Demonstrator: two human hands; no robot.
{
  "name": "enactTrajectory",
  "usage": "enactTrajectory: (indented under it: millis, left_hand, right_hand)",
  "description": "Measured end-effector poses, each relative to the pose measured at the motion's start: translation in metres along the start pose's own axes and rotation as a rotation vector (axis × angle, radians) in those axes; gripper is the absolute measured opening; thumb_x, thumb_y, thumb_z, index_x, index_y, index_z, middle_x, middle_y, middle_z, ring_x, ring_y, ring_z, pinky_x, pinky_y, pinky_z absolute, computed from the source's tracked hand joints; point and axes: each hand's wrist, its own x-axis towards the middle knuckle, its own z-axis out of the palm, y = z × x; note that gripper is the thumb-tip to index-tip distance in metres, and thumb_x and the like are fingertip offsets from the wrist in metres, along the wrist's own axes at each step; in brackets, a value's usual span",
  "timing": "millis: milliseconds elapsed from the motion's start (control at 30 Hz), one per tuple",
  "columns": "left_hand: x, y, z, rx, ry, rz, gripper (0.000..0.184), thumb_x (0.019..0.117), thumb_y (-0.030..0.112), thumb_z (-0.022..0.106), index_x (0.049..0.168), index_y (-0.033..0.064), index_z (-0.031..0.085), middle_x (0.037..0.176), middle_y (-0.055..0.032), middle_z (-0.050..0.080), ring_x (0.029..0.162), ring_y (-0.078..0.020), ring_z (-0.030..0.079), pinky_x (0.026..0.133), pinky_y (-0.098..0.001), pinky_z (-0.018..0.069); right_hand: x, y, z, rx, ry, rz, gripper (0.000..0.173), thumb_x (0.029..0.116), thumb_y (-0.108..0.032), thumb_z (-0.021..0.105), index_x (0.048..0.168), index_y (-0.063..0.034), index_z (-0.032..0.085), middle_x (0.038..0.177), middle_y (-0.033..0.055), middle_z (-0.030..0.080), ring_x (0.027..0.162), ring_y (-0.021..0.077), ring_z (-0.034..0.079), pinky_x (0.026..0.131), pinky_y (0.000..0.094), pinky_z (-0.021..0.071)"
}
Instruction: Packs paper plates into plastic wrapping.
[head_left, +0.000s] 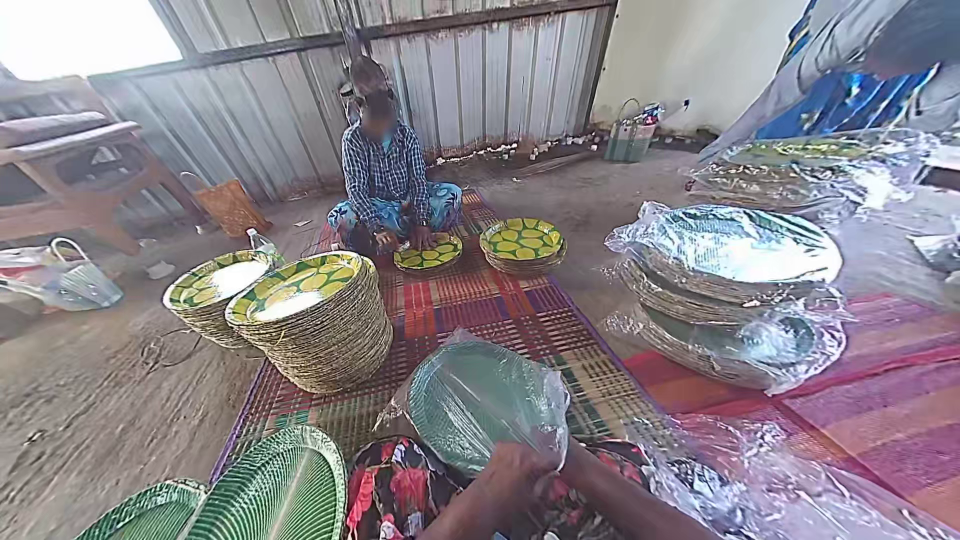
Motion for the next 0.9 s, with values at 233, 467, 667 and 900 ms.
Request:
enactTrajectory:
  millis: [233, 467, 667, 900]
  left_hand:
    - [-0.01, -0.019, -0.024, -0.098, 0.768, 0.081, 0.015, 0.0936, 0.005, 0.065, 0.097, -0.0033, 0.077, 0.086, -0.0151, 0.076, 0.077, -0.0234, 0.075, 0.077, -0.0378, 0.0608]
    - [-0.029, -0.034, -0.035, -0.03, 0.853, 0.01, 0.015, 0.0949, 0.008, 0.065, 0.097, -0.0007, 0.077, 0.087, -0.012, 0.077, 0.079, -0.0197, 0.075, 0.077, -0.0341, 0.0613]
    - [-0.05, -0.07, -0.035, -0.083, 0.752, -0.389, 0.026, 0.1031, 0.012, 0.054, 0.108, -0.0067, 0.072, 0.089, -0.0193, 0.073, 0.081, -0.0305, 0.072, 0.078, -0.0493, 0.0564]
    - [-0.051, -0.056, -0.02, 0.113, 0.727, -0.243, 0.023, 0.1008, 0.011, 0.057, 0.101, -0.0027, 0.075, 0.083, -0.0182, 0.074, 0.076, -0.0326, 0.073, 0.072, -0.0477, 0.0583]
  right_hand:
    - [0.084, 0.11, 0.047, -0.947, -0.197, -0.583, 0.028, 0.0977, 0.001, 0.055, 0.123, 0.0106, 0.061, 0.115, 0.0347, 0.065, 0.109, 0.0517, 0.064, 0.089, 0.0633, 0.0505]
    - [0.088, 0.128, 0.075, -0.869, 0.445, -1.116, 0.018, 0.0742, 0.0, 0.077, 0.092, -0.0013, 0.073, 0.081, 0.0155, 0.071, 0.074, 0.032, 0.073, 0.057, 0.0457, 0.0575]
    - [0.111, 0.142, 0.08, -0.727, -0.142, -0.833, 0.046, 0.0955, 0.001, 0.06, 0.14, -0.0101, 0.061, 0.147, 0.0186, 0.057, 0.139, 0.0402, 0.051, 0.1, 0.0675, 0.0452]
    - [0.122, 0.123, 0.069, -0.766, -0.119, -0.476, 0.049, 0.0973, 0.005, 0.053, 0.141, -0.0157, 0.061, 0.152, 0.0189, 0.051, 0.144, 0.0449, 0.042, 0.099, 0.0683, 0.0454]
